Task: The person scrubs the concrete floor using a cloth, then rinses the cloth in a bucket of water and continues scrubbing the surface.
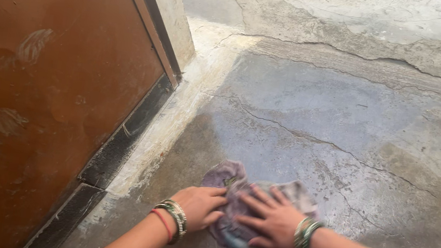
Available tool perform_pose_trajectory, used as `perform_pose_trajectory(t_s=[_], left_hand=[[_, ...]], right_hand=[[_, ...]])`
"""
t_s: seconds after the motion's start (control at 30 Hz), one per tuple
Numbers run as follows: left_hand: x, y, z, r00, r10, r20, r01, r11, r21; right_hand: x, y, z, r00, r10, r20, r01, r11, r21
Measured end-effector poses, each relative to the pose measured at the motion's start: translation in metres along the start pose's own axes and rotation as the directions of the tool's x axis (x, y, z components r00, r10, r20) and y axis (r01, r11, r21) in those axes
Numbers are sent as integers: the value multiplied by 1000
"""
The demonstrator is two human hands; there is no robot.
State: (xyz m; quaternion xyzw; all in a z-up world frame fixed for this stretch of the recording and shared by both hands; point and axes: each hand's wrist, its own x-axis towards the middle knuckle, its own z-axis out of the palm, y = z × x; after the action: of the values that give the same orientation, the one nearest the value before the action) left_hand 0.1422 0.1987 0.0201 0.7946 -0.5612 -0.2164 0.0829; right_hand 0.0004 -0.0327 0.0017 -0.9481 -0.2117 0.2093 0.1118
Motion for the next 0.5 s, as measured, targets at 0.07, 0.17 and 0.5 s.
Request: perform_pose_trajectory(t_s=[0.07,0.17,0.5], left_hand=[[-11,-19,1,1000,-3,19,2,998,59],[-18,-35,-2,999,40,10,-41,991,126],[84,54,26,1000,17,7,-18,995,100]], right_hand=[[13,-23,11,989,-85,-124,85,996,-4],[20,-18,12,976,-113,-187,120,992,30],[-63,119,-12,678,733,-58,-734,672,-100]])
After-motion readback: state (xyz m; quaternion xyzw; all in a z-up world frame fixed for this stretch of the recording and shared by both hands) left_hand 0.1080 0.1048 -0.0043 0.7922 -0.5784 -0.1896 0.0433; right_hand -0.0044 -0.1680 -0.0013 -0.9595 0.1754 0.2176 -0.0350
